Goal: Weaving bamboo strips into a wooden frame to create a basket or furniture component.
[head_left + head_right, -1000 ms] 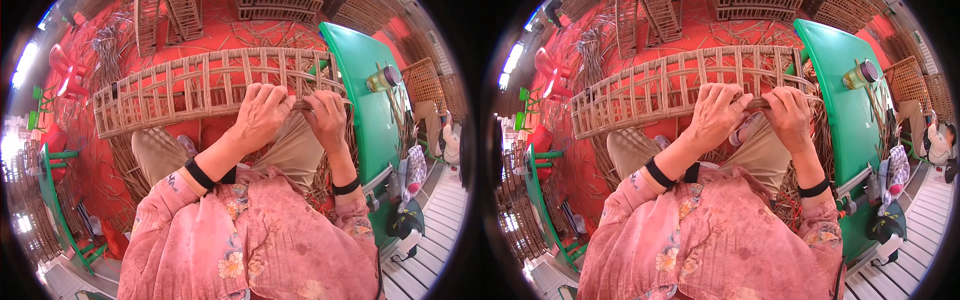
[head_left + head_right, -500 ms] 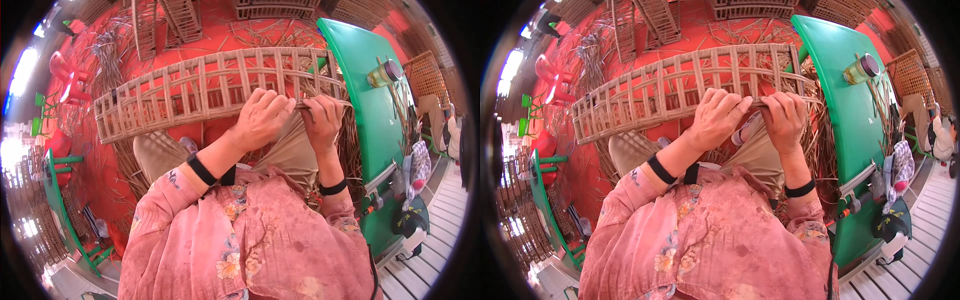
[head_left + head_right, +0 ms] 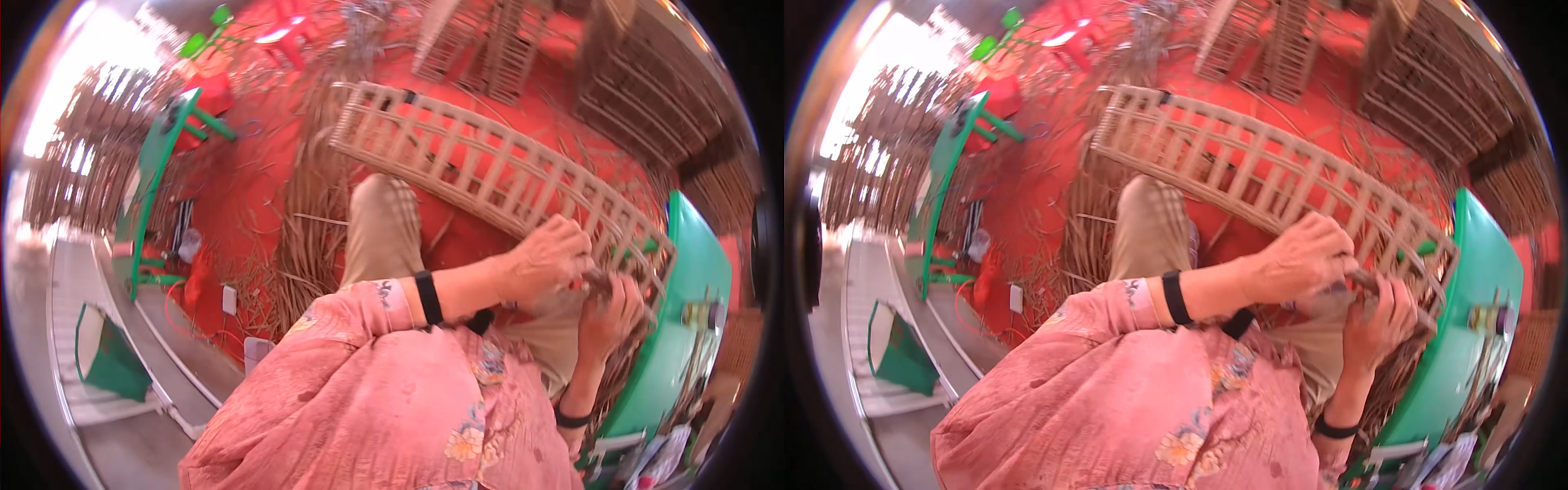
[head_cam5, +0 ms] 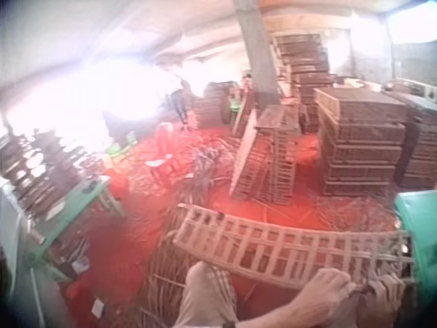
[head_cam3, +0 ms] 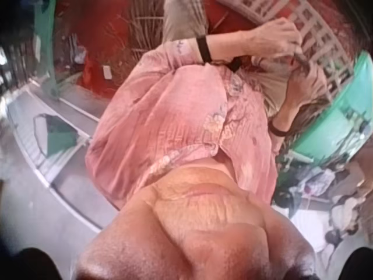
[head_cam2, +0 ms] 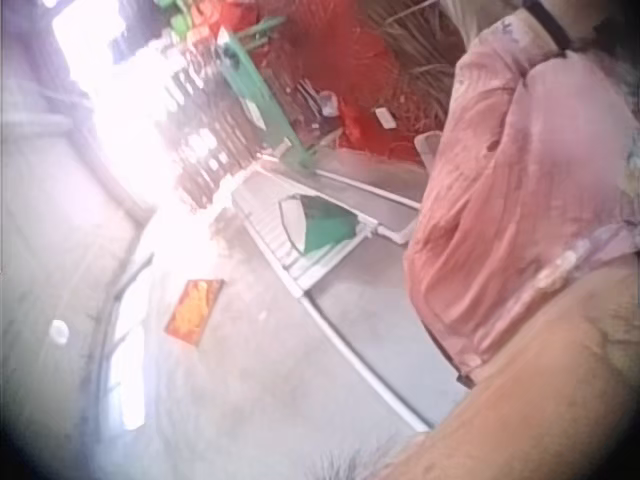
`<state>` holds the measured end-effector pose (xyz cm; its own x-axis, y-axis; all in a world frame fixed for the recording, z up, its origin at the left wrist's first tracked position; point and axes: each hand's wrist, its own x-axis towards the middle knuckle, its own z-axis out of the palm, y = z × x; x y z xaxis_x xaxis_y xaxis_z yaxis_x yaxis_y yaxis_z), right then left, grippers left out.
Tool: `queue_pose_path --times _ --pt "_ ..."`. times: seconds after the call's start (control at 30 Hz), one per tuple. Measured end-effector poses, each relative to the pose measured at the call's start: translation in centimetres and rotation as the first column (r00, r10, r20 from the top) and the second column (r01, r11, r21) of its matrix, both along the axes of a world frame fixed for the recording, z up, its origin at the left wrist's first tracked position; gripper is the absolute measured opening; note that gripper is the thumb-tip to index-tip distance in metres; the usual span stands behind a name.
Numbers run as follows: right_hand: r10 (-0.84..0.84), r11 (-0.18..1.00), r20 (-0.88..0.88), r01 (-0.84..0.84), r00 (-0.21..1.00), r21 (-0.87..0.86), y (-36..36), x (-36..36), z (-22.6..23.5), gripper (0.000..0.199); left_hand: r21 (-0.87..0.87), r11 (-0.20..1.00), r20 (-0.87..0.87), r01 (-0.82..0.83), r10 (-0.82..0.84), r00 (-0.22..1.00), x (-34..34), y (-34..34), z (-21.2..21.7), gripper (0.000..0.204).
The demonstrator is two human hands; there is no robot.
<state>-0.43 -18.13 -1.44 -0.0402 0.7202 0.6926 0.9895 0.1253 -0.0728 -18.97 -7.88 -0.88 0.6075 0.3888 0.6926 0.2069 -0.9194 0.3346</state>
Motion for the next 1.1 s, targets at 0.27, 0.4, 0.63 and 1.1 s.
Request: queue_pose_path --times 0.27,0.4,0.63,1.1 --pt "-0.071 0.994 0.082 0.077 0.994 -0.08 0.1 0.7 -0.4 0.049 0.011 0.802 0.227 -0.598 0.58 0.782 -13.3 4.6 1.4 0.01" --pt "-0.058 0.994 0.171 0.072 0.984 -0.08 0.8 2.0 -0.4 0.04 -0.141 0.533 0.293 -0.834 0.827 0.479 -22.1 6.9 -1.3 0.022" --pt "-0.096 0.995 0.195 0.093 0.976 0.023 2.0 2.7 -1.8 0.033 -0.667 0.378 0.316 -0.642 0.924 0.216 -22.7 8.5 -3.0 0.05" --pt "-0.211 0.977 0.13 0.212 0.969 0.005 1.1 8.3 -2.3 0.046 -0.751 0.269 0.478 0.603 0.852 0.215 -24.6 -2.1 -2.6 0.037"
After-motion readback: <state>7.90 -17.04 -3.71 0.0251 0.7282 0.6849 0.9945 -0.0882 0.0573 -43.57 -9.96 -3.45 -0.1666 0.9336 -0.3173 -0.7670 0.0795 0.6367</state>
